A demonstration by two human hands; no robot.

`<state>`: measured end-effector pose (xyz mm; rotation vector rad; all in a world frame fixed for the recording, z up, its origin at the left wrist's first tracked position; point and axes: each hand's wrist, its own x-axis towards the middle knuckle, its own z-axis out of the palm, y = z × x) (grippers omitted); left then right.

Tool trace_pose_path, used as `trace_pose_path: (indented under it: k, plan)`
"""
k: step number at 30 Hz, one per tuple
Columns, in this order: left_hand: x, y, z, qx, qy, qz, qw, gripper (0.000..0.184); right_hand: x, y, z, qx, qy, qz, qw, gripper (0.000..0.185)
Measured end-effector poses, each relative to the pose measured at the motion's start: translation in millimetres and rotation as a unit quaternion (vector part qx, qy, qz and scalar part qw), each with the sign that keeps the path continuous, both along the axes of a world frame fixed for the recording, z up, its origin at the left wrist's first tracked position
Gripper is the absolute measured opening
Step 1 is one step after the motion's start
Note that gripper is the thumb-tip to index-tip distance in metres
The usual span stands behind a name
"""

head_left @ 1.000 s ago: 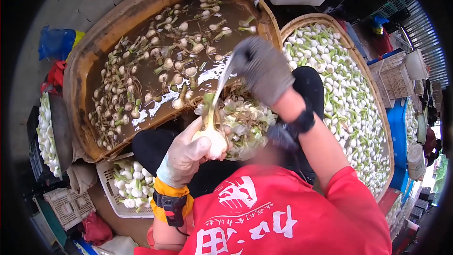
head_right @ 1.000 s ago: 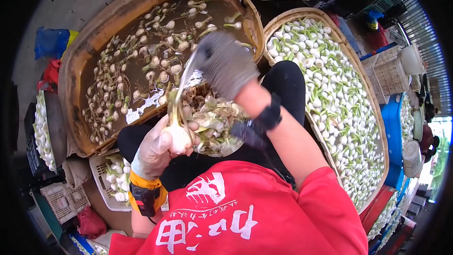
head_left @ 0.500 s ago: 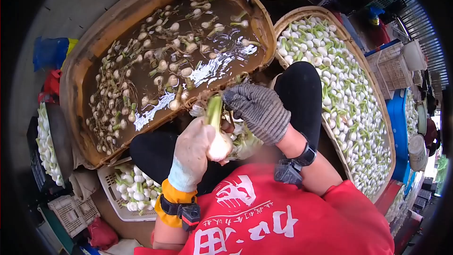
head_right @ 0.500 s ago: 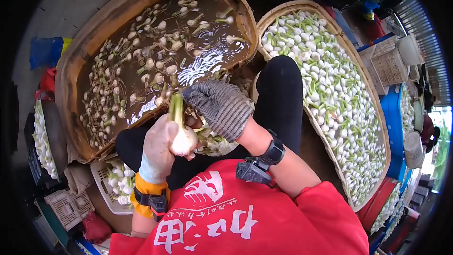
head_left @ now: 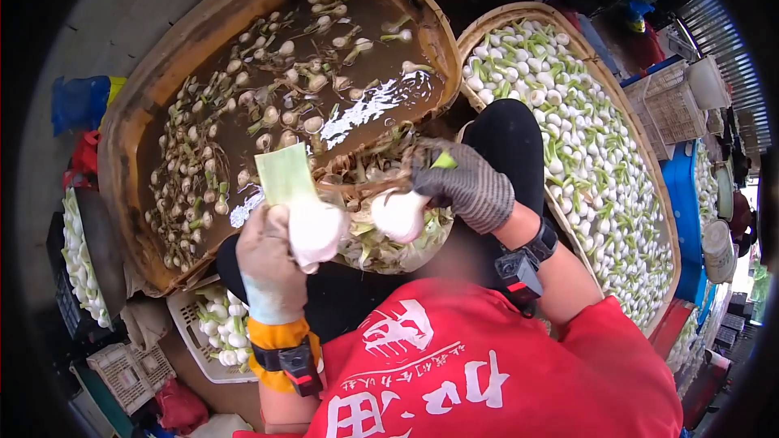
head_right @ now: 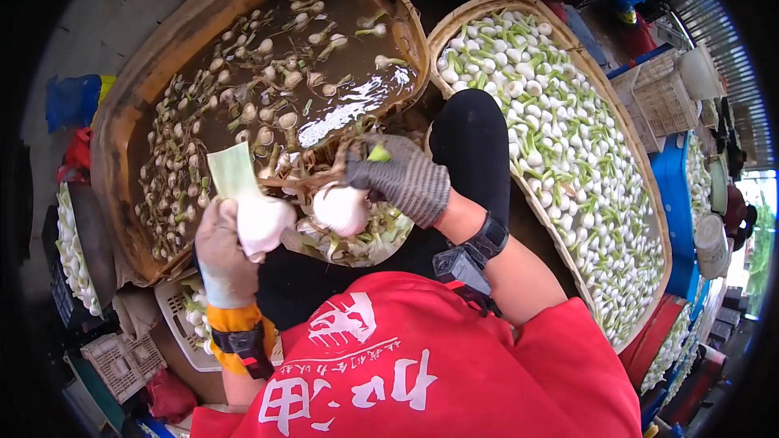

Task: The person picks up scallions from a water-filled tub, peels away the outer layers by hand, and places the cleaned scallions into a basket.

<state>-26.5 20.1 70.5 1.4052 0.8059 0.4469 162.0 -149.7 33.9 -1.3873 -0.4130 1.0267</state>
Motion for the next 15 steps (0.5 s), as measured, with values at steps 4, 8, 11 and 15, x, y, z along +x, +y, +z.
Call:
trace_pose_path:
  k: [4,8,11,15]
  plan:
    - [-11.3,32.6,-44.9,0.179,0.200,-0.178,0.947,0.033,21.1,-14.8,-26.0,0.135,0.150,-0.209,0.957,0.019]
    - [20.8,11.7,-57.1,0.026,0.077,-0.180,0.980,0.072,13.4,-10.6,-31.1,0.149,0.159,-0.163,0.962,0.021]
    - [31.8,2.0,-54.8,-0.029,-0.041,-0.235,0.971,0.072,-9.3,6.0,-42.7,0.124,-0.174,-0.096,0.972,0.011]
    - [26.2,7.9,-26.3,-0.021,-0.001,-0.134,0.991,0.063,-5.3,23.5,-38.5,0.017,-0.057,-0.077,0.995,0.019]
